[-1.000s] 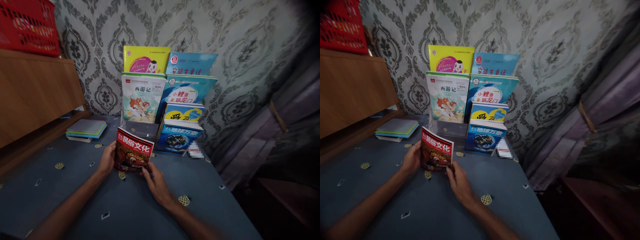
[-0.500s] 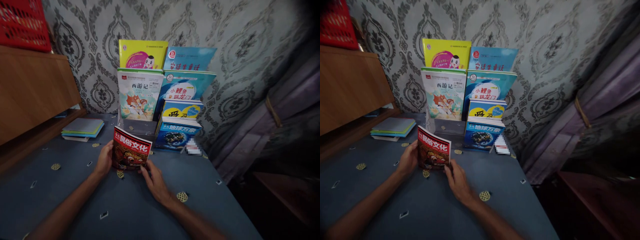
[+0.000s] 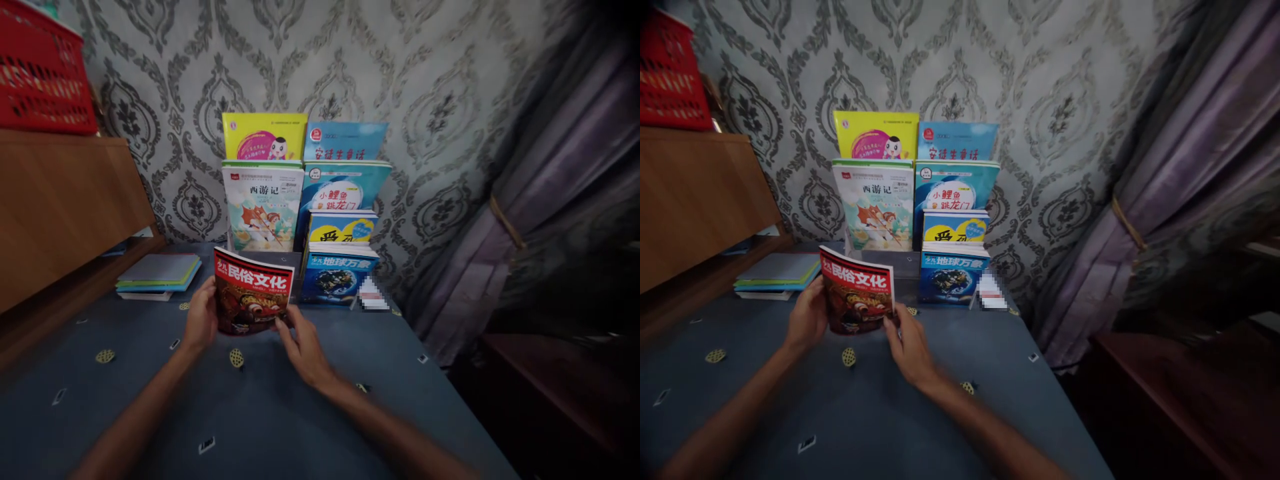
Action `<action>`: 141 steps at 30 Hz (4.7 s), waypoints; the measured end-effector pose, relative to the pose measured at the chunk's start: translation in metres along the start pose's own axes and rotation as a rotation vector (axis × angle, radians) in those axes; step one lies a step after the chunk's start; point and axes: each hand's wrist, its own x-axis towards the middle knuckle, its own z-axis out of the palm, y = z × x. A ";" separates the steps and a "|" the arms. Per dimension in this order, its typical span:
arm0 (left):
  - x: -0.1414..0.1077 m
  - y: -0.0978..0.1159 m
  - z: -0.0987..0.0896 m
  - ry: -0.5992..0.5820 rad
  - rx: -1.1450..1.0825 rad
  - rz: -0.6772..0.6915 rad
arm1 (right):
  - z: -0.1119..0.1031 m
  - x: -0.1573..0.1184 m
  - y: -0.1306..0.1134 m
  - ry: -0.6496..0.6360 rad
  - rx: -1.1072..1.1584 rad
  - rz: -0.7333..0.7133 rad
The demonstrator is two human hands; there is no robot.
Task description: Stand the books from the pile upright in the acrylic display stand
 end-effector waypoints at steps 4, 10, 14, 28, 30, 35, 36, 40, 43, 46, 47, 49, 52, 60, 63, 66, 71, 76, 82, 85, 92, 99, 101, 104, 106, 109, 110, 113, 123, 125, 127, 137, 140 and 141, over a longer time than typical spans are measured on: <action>0.029 0.020 0.016 -0.048 -0.005 0.126 | -0.014 0.034 -0.015 0.026 -0.036 -0.063; 0.084 0.057 0.046 -0.178 0.007 0.375 | -0.036 0.101 -0.030 0.121 -0.014 -0.187; 0.112 0.074 0.051 -0.169 0.154 0.409 | -0.044 0.139 -0.030 0.139 -0.065 -0.210; 0.132 0.044 0.023 -0.139 0.488 0.381 | -0.029 0.155 0.003 0.097 -0.203 -0.065; 0.134 0.038 0.019 -0.132 0.524 0.366 | -0.027 0.157 0.006 0.085 -0.233 -0.032; 0.137 0.026 0.009 -0.104 0.571 0.319 | -0.018 0.158 0.010 0.052 -0.335 0.086; 0.137 0.024 0.007 -0.101 0.582 0.325 | -0.016 0.158 0.011 0.050 -0.351 0.104; 0.137 0.018 0.002 -0.068 0.708 0.400 | -0.010 0.160 0.019 0.060 -0.389 0.142; 0.137 0.017 -0.001 -0.050 0.849 0.447 | -0.008 0.163 0.026 0.067 -0.414 0.161; 0.135 0.016 -0.002 -0.052 0.922 0.471 | -0.006 0.166 0.031 0.074 -0.432 0.176; 0.134 0.015 -0.002 -0.053 0.942 0.481 | -0.006 0.166 0.031 0.076 -0.435 0.180; 0.132 0.013 -0.002 -0.053 0.963 0.502 | -0.004 0.167 0.032 0.084 -0.439 0.183; 0.131 0.011 -0.002 -0.043 0.951 0.514 | -0.003 0.169 0.032 0.105 -0.438 0.166; 0.131 0.012 0.000 -0.029 0.952 0.496 | 0.003 0.160 0.032 0.175 -0.440 0.146; 0.132 0.012 0.000 -0.001 0.980 0.477 | 0.009 0.154 0.030 0.235 -0.394 0.092; 0.134 0.012 0.002 0.015 0.996 0.471 | 0.014 0.149 0.029 0.293 -0.310 0.036; 0.134 0.013 0.003 0.023 1.015 0.474 | 0.020 0.147 0.031 0.304 -0.236 0.010; 0.135 0.013 0.004 0.003 1.041 0.483 | 0.019 0.146 0.032 0.303 -0.240 0.020; 0.137 0.012 0.003 -0.006 1.062 0.481 | 0.019 0.145 0.032 0.291 -0.234 0.025; 0.138 0.012 0.002 -0.021 1.067 0.468 | 0.018 0.145 0.032 0.282 -0.226 0.044; 0.138 0.014 0.002 -0.052 1.102 0.432 | 0.016 0.144 0.032 0.254 -0.249 0.066; 0.133 0.015 -0.002 -0.068 1.162 0.472 | 0.017 0.139 0.039 0.277 -0.272 0.021; 0.132 0.015 -0.002 -0.061 1.191 0.490 | 0.017 0.138 0.040 0.286 -0.285 0.001; 0.130 0.016 -0.002 -0.063 1.232 0.500 | 0.016 0.137 0.042 0.291 -0.288 -0.020; 0.130 0.016 -0.001 -0.062 1.259 0.479 | 0.015 0.139 0.044 0.291 -0.289 -0.015; 0.132 0.017 0.001 -0.057 1.275 0.422 | 0.014 0.143 0.046 0.286 -0.274 -0.016; 0.134 0.017 0.001 -0.054 1.274 0.407 | 0.013 0.145 0.047 0.285 -0.264 -0.024; 0.139 0.016 0.002 -0.043 1.272 0.376 | 0.013 0.148 0.049 0.291 -0.254 -0.040; 0.138 0.019 0.005 -0.018 1.237 0.365 | 0.014 0.143 0.044 0.294 -0.268 -0.047; 0.137 0.019 0.004 -0.018 1.225 0.377 | 0.016 0.141 0.042 0.289 -0.267 -0.041; 0.136 0.018 0.003 -0.019 1.202 0.384 | 0.016 0.139 0.040 0.282 -0.269 -0.034; 0.135 0.015 -0.002 -0.014 1.110 0.355 | 0.018 0.131 0.032 0.259 -0.214 -0.072; 0.135 0.015 -0.003 -0.005 1.106 0.357 | 0.016 0.130 0.027 0.256 -0.216 -0.082; 0.133 0.014 -0.005 0.000 1.111 0.365 | 0.015 0.128 0.025 0.256 -0.217 -0.089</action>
